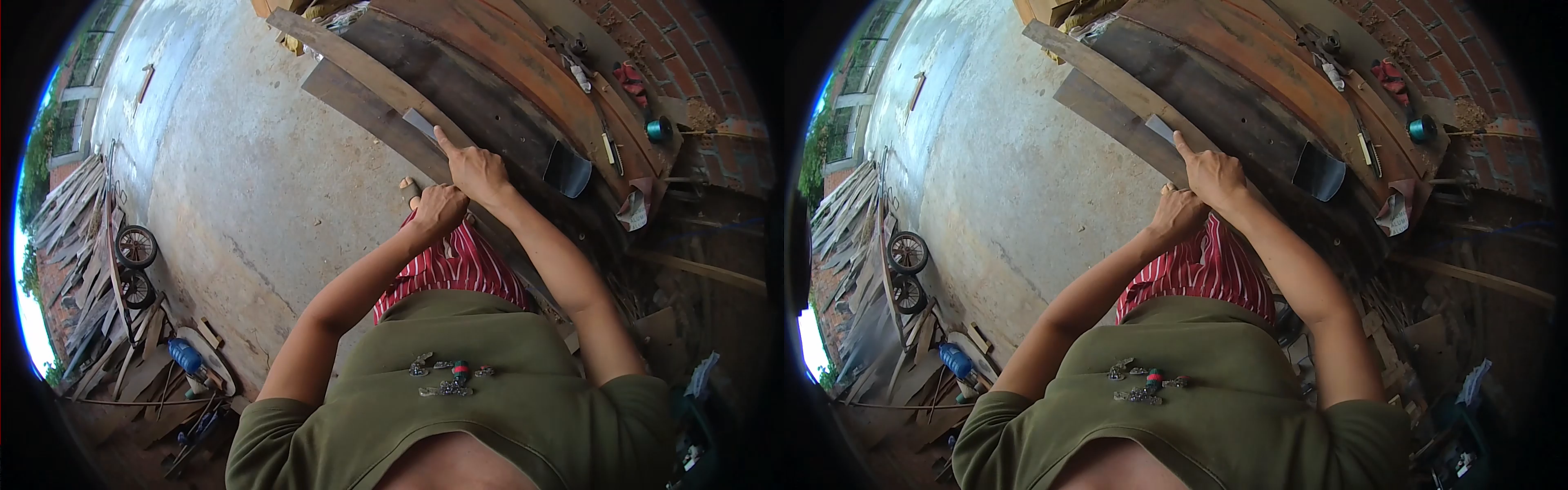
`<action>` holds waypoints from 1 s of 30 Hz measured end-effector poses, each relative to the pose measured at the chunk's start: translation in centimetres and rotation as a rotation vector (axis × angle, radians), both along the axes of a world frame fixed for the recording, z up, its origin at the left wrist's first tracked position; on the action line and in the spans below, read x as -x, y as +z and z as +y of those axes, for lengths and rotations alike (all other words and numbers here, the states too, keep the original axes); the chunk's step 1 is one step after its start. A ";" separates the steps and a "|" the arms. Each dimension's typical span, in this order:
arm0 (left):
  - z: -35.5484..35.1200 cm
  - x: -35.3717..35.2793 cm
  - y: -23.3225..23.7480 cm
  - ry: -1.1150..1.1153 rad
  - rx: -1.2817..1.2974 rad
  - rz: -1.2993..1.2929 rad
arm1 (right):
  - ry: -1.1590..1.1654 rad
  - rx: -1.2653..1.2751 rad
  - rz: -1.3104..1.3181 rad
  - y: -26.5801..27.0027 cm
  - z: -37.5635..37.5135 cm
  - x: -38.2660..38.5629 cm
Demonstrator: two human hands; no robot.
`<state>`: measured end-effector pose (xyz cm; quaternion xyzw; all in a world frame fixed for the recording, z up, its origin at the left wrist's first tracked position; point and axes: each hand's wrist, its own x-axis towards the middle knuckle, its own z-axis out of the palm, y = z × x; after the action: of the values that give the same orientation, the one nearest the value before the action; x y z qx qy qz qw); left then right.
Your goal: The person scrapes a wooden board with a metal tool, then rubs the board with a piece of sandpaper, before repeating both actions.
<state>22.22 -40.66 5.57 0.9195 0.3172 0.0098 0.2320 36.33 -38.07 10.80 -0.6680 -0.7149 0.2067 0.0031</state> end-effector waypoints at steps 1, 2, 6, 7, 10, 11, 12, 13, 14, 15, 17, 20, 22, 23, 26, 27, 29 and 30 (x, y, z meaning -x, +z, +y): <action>0.2 -0.1 0.8 -0.010 -0.023 -0.022 | -0.005 -0.001 0.001 0.4 -0.9 -0.5; 0.3 -0.4 1.5 -0.012 -0.024 -0.025 | 0.008 0.040 -0.016 1.2 -2.7 -1.7; 0.0 -0.9 3.1 0.133 0.077 0.022 | -0.002 0.241 -0.086 4.7 -7.6 -4.4; 0.0 -0.9 3.1 0.118 0.102 0.043 | -0.003 0.243 -0.085 4.5 -7.3 -4.1; 0.0 -0.8 2.2 0.074 0.114 0.018 | 0.019 0.122 -0.040 2.4 -3.9 -2.2; -0.1 -0.7 1.6 0.066 0.115 0.019 | 0.012 0.123 -0.039 1.3 -2.4 -1.1; 0.0 -0.4 0.9 0.026 0.081 0.049 | 0.003 0.062 -0.019 0.4 -0.8 0.1; 0.2 -0.3 0.9 -0.015 0.047 0.080 | -0.006 0.000 0.003 0.1 -0.1 0.6; 0.2 -0.5 0.9 -0.013 0.064 0.150 | -0.015 -0.001 0.009 0.1 -0.6 0.4; 0.3 -0.5 1.3 -0.020 0.063 0.153 | 0.003 -0.016 0.003 0.2 -1.4 -0.3; 0.2 -0.7 2.0 0.021 0.058 0.062 | 0.032 -0.031 -0.012 1.4 -3.6 -2.2; -0.2 -0.9 2.8 0.120 0.089 0.051 | 0.020 0.165 -0.065 3.9 -6.7 -4.4; -0.4 -0.7 2.9 0.126 0.112 0.051 | -0.011 0.198 -0.070 4.3 -7.2 -4.6; -0.2 -0.8 3.0 0.116 0.126 0.049 | -0.012 0.196 -0.074 3.8 -6.4 -4.3; 0.0 -0.6 1.1 0.019 0.092 0.121 | 0.012 0.070 -0.053 1.0 -2.4 -1.9; -0.1 -0.5 0.2 0.016 0.088 0.124 | 0.010 0.038 -0.052 0.4 -1.0 -1.1; -0.3 0.0 -1.0 0.011 -0.012 -0.006 | 0.000 0.007 -0.046 0.2 -1.1 -1.0; 0.0 -0.3 0.0 0.008 -0.017 -0.008 | 0.010 0.011 -0.049 0.4 -2.2 -1.8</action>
<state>22.53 -40.71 5.59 0.9200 0.3200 0.0171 0.2254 38.09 -40.25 11.18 -0.6694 -0.7168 0.1942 -0.0193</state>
